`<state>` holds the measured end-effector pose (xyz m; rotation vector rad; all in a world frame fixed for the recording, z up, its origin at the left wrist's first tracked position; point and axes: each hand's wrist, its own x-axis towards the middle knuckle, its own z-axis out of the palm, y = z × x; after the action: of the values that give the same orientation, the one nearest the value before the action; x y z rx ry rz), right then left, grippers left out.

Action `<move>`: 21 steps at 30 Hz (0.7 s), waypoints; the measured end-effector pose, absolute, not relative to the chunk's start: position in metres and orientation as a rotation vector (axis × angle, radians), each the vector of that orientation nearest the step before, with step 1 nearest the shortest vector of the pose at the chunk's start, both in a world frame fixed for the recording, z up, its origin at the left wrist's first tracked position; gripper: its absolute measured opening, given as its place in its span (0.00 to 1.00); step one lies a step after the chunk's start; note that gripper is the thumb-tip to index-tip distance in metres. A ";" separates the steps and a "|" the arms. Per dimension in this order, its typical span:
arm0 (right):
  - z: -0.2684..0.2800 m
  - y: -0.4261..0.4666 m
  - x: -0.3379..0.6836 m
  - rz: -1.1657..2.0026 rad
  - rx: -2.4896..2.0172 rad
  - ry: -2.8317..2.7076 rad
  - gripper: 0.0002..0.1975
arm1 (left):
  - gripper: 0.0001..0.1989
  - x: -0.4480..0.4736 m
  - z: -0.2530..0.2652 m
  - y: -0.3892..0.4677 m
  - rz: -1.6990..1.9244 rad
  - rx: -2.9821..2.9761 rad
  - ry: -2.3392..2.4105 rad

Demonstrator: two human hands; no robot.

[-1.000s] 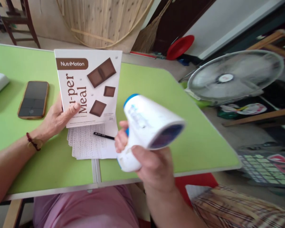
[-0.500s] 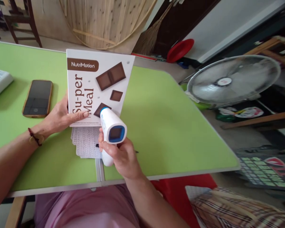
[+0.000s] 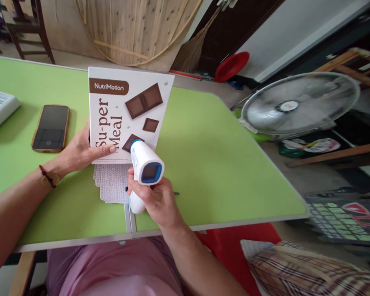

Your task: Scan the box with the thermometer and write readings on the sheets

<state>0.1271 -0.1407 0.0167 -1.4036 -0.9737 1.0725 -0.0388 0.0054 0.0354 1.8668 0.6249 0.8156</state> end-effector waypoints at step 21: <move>0.018 -0.144 0.128 1.087 -1.421 -0.990 0.09 | 0.21 -0.039 0.036 0.006 0.792 1.817 0.570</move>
<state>0.1280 -0.1438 0.0182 -1.4208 -0.9897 1.0874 -0.0385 0.0061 0.0359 1.8168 0.5702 0.7918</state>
